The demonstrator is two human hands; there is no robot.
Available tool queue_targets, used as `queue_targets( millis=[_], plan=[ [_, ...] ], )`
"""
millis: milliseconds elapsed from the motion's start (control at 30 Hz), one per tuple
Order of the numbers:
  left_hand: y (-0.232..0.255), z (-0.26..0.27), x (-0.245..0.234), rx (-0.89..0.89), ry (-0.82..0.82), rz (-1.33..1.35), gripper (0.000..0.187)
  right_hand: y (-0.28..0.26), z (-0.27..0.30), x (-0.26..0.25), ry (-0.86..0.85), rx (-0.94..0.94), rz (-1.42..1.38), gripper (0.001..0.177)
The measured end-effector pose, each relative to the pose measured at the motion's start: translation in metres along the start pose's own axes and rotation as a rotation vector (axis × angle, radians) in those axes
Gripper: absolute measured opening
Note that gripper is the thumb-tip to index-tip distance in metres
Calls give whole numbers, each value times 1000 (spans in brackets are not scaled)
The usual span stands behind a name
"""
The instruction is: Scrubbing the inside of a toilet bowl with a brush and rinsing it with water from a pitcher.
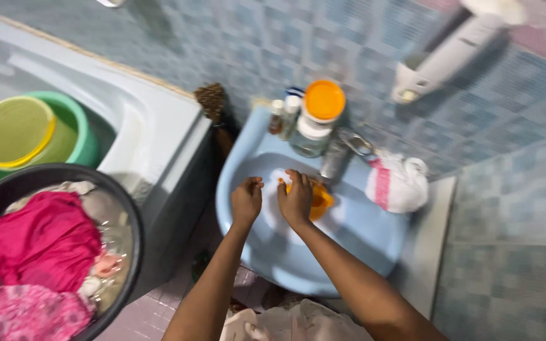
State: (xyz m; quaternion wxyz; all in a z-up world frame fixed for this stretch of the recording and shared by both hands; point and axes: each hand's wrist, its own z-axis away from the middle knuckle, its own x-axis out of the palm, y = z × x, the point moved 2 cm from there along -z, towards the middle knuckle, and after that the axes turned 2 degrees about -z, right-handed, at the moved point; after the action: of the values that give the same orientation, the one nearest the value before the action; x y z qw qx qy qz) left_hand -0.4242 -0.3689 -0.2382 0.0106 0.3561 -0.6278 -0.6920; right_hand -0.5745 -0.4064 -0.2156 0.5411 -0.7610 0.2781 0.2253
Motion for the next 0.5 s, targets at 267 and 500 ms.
queue_targets(
  millis=[267, 500],
  plan=[
    [-4, -48, -133, 157, 150, 28, 19, -121, -13, 114, -125, -234, -338, 36],
    [-56, -122, -196, 109, 137, -105, 19, -137, -10, 228, -298, -123, -228, 40]
  ],
)
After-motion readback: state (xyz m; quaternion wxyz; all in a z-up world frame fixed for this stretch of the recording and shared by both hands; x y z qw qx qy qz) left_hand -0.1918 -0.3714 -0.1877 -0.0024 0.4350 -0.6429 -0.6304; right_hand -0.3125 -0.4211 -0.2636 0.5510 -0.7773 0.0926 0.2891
